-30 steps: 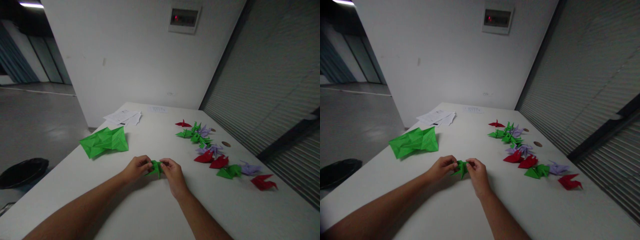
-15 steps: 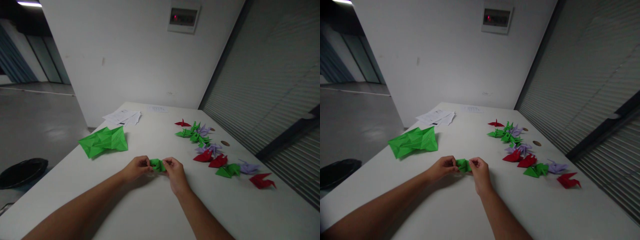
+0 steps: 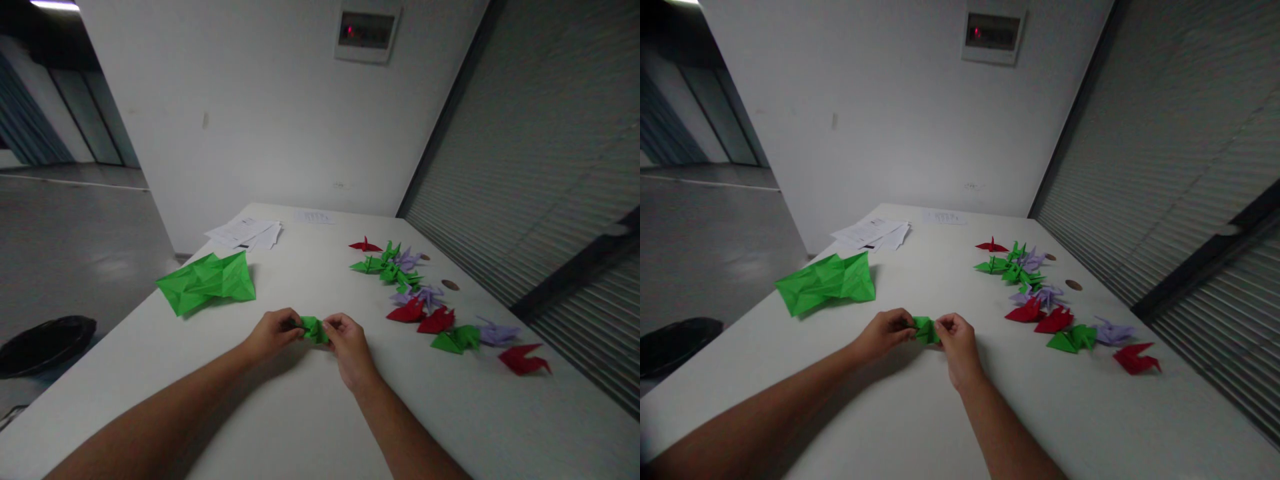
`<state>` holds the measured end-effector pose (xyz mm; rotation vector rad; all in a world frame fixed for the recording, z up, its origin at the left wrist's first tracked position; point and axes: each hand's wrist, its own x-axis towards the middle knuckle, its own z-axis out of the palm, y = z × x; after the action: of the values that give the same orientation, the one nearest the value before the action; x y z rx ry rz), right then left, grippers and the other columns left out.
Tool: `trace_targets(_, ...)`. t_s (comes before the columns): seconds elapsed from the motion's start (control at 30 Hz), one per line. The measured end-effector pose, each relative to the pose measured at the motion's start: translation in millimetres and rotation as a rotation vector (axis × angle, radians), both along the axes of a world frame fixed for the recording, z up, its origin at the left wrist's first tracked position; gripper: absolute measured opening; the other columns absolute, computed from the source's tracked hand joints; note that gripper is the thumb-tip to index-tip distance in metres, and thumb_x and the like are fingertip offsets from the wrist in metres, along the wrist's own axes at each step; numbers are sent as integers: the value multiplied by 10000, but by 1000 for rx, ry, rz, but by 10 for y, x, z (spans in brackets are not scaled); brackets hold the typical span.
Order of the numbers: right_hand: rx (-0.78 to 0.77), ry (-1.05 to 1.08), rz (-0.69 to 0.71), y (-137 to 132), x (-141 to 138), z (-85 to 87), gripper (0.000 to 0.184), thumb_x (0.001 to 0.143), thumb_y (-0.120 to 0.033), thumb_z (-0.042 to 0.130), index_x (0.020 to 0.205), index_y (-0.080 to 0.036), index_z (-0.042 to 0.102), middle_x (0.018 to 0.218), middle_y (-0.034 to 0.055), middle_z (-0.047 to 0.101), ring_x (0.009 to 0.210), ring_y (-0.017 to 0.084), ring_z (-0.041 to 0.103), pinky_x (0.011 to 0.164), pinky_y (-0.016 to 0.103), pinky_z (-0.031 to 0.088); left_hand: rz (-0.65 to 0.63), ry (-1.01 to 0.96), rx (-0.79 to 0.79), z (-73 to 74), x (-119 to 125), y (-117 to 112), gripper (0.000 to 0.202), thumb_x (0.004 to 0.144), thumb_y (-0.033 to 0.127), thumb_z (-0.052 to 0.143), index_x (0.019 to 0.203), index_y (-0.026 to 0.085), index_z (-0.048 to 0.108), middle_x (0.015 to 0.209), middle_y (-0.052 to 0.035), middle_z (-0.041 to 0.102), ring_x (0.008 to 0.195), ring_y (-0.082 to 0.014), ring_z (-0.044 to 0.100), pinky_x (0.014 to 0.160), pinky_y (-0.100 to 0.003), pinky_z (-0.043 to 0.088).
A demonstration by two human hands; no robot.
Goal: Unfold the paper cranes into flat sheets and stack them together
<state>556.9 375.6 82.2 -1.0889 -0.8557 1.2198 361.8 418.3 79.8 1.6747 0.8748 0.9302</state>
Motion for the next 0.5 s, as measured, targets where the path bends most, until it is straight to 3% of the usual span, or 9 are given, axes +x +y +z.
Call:
trace_targets(0.23,46,-48,42,-9,-17,-4,393,645,-464,890,805,-187,662,731,2,657,655,155,601,589,259,477,90,-48,-3,-38,-13,67,222,785,341,757,746,153,646,654,-7,652,614,-138,594,598,-249,453)
trace_targets(0.5,107,-143,33,-1,10,-2,291,694,-366,837,829,-197,642,759,0,641,687,163,595,611,260,492,8,-141,-155,-33,-41,46,314,819,451,728,825,177,574,692,15,625,592,-141,595,571,-268,506)
